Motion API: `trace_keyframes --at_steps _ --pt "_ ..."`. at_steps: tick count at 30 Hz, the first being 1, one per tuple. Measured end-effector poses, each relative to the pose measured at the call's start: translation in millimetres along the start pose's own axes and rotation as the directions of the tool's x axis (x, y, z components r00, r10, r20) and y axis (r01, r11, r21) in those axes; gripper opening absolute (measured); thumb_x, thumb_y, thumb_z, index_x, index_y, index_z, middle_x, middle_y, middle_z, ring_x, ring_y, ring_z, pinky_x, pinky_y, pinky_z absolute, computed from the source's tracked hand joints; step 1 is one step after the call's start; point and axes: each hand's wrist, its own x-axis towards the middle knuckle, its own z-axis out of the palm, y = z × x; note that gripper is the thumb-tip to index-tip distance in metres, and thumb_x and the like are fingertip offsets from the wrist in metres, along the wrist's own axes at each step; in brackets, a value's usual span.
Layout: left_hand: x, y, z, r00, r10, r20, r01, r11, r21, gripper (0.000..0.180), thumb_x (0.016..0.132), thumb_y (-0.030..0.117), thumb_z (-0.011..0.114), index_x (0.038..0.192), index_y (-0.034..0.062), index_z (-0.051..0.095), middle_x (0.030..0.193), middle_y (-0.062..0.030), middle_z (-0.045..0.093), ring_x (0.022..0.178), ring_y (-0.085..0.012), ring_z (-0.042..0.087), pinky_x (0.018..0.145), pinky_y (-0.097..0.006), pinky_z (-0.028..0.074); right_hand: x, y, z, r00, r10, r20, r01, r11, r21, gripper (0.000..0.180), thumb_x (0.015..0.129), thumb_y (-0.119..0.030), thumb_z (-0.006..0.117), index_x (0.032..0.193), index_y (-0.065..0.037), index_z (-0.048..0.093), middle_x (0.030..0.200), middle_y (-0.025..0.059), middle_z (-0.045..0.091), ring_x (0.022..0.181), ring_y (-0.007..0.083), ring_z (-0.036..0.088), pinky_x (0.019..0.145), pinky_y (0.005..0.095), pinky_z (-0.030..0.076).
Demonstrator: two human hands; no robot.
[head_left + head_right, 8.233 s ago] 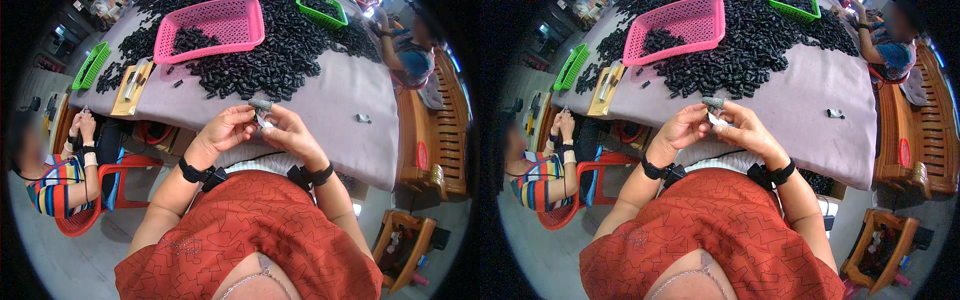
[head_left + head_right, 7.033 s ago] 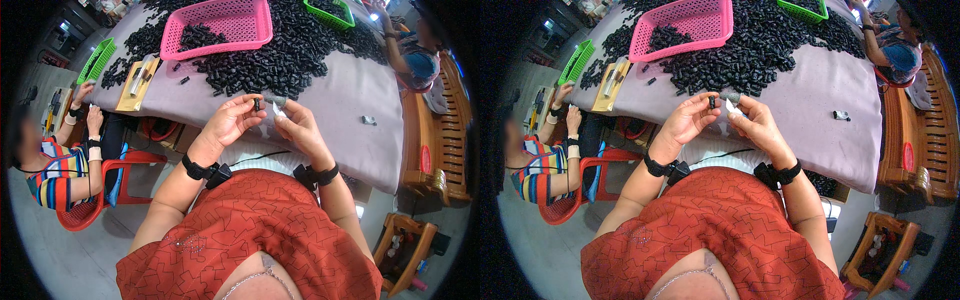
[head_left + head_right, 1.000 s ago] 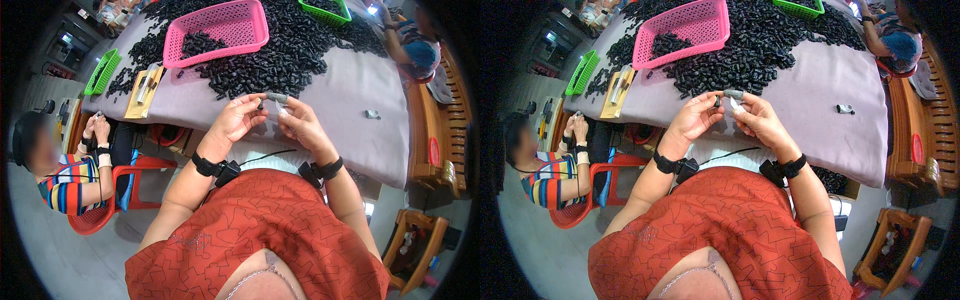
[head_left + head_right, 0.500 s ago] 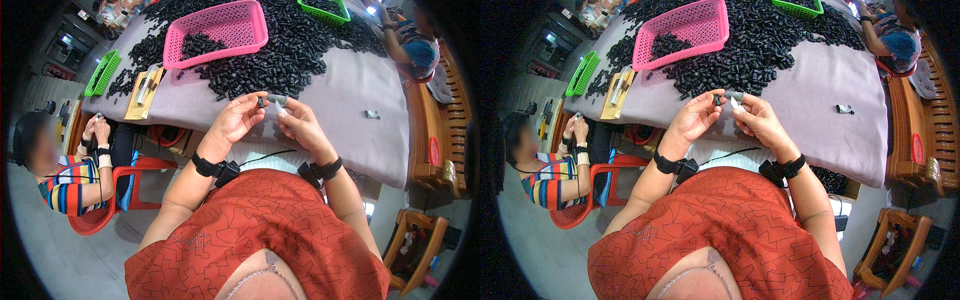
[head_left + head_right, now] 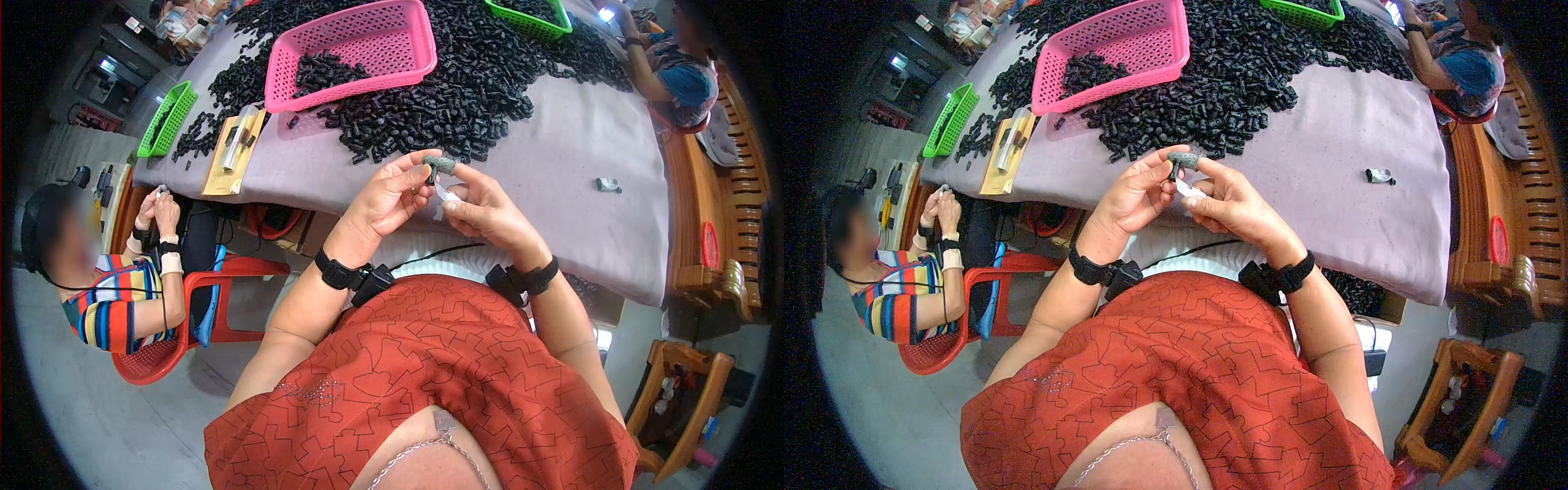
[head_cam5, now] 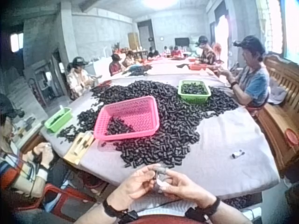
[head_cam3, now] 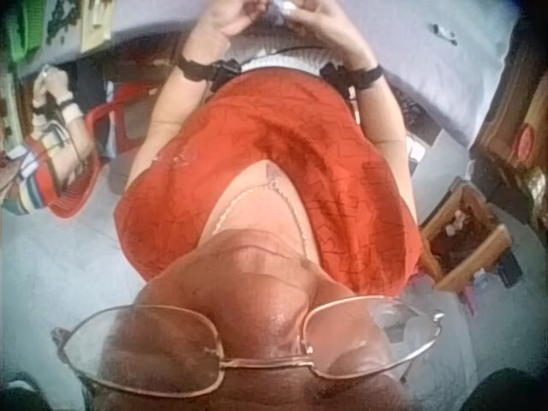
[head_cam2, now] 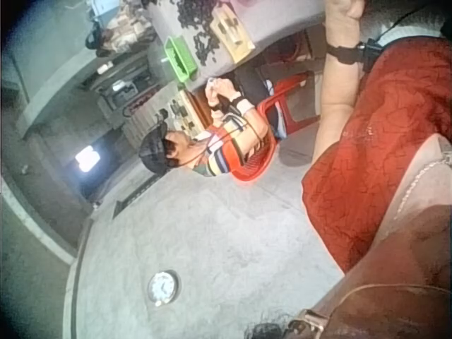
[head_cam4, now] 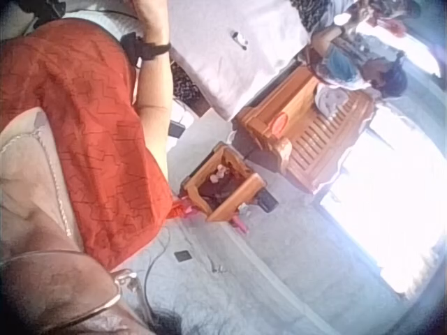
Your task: Inspecting and sorting small black components on a work table.
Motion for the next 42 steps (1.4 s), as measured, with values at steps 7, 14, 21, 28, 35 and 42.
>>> trace_keyframes --at_steps 7,14,21,28,35,42 --pt "0 -1 1 1.000 -0.002 0.003 0.002 1.000 0.008 0.041 0.092 0.011 0.065 0.130 0.0036 0.053 0.090 -0.0013 0.064 0.073 -0.0075 0.062 0.063 -0.018 0.054 -1 -1 0 1.000 0.025 -0.001 -0.025 1.000 0.001 0.054 0.094 -0.020 0.063 0.141 -0.006 0.038 0.072 -0.0031 0.052 0.055 0.0025 0.043 0.046 0.0172 0.032" --pt "-1 -1 0 1.000 0.003 0.012 -0.003 1.000 0.014 0.040 0.091 0.010 0.066 0.129 0.0031 0.054 0.091 -0.0022 0.066 0.072 -0.0081 0.063 0.062 -0.018 0.055 0 -1 0 0.999 0.028 -0.019 -0.028 1.000 0.005 0.051 0.095 -0.019 0.061 0.139 -0.006 0.041 0.070 -0.0042 0.052 0.053 0.0021 0.044 0.045 0.0167 0.033" --pt "0 -2 0 1.000 -0.002 0.008 0.001 1.000 0.013 0.039 0.091 0.009 0.066 0.127 0.0026 0.055 0.092 -0.0042 0.067 0.072 -0.0097 0.064 0.061 -0.018 0.056 4 4 -6 0.998 0.053 -0.043 -0.054 0.998 -0.013 0.046 0.095 -0.020 0.061 0.136 -0.005 0.046 0.069 -0.0048 0.052 0.051 0.0014 0.044 0.044 0.0160 0.033" --pt "0 -4 -3 1.000 -0.004 0.005 0.004 1.000 -0.027 0.039 0.090 0.009 0.066 0.127 0.0024 0.055 0.092 -0.0044 0.066 0.072 -0.0098 0.064 0.060 -0.018 0.057 1 -1 -3 0.999 0.035 0.007 -0.035 0.999 0.017 0.049 0.095 -0.019 0.061 0.138 -0.005 0.043 0.068 -0.0049 0.052 0.051 0.0016 0.044 0.044 0.0162 0.033" --pt "1 -3 -3 1.000 -0.002 0.007 0.002 1.000 -0.012 0.040 0.090 0.008 0.066 0.127 0.0024 0.055 0.095 -0.0048 0.067 0.073 -0.0097 0.064 0.061 -0.018 0.056 0 -4 -1 0.998 0.070 -0.007 -0.070 0.997 0.015 0.049 0.095 -0.019 0.061 0.138 -0.007 0.043 0.069 -0.0046 0.052 0.052 0.0017 0.045 0.044 0.0158 0.034" --pt "2 -6 -7 0.997 -0.029 0.071 0.033 0.997 -0.067 0.040 0.090 0.007 0.065 0.128 0.0024 0.054 0.099 -0.0056 0.067 0.078 -0.0102 0.065 0.062 -0.018 0.056 3 4 -6 0.999 0.050 0.006 -0.050 0.997 0.060 0.049 0.095 -0.020 0.062 0.138 -0.006 0.043 0.070 -0.0048 0.052 0.053 0.0015 0.045 0.045 0.0157 0.034"
